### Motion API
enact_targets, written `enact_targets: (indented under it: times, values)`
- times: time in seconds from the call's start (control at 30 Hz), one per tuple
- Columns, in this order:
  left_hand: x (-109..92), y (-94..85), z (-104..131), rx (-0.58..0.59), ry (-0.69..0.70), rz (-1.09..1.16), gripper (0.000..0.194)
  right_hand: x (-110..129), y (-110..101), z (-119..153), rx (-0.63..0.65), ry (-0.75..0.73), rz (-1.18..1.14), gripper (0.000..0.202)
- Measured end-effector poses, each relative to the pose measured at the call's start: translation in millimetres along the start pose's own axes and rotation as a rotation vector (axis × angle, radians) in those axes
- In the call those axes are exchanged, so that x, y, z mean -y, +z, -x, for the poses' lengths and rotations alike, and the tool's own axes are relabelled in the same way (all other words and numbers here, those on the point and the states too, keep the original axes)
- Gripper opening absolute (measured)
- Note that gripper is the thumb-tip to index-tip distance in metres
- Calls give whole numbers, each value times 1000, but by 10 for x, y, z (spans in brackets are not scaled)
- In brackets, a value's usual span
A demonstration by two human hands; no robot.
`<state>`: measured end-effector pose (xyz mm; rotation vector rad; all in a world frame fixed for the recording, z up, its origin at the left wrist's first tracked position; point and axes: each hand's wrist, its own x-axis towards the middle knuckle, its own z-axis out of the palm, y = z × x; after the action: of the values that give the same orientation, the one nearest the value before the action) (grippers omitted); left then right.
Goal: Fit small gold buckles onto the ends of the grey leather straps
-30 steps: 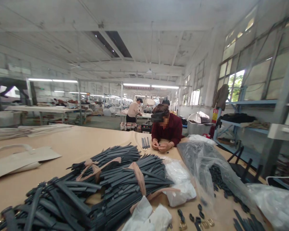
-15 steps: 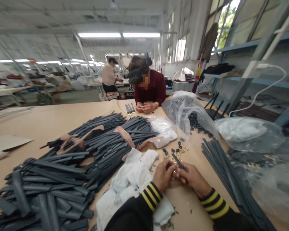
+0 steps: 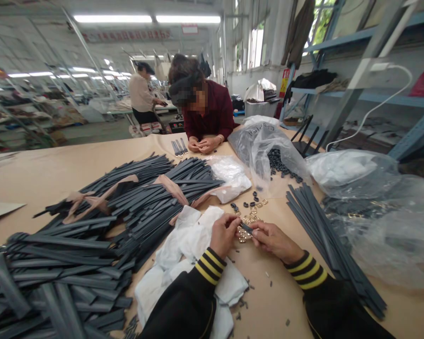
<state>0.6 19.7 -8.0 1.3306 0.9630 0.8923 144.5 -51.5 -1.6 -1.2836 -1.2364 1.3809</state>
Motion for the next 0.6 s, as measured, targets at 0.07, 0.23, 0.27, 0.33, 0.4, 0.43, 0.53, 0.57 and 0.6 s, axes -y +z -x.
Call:
enact_targets:
  times: [0.07,0.23,0.27,0.33,0.4,0.43,0.53,0.57,0.6]
  values:
    - [0,-21,-16,10,-59,98,26,9,-19,13,41,26,-38,29]
    - [-62,-26,18,82,-210,324,28,31,-61,34,97,65,-91,30]
    - [-75,-27,27,102,-240,367,28,32,-64,35,92,66,-96,31]
    - [-92,-35,40,165,-309,447,29,34,-68,37,78,65,-93,32]
    - [-96,-49,43,253,-374,520,28,40,-72,39,70,58,-77,32]
    - [-95,-56,45,304,-402,556,27,45,-75,42,77,53,-65,33]
    - [-101,-54,66,452,-460,638,25,66,-89,54,142,42,-25,33]
    - [-106,-42,79,492,-474,648,25,72,-93,59,161,39,-14,33]
    - [-111,-25,96,516,-484,646,25,75,-96,63,170,35,-9,31]
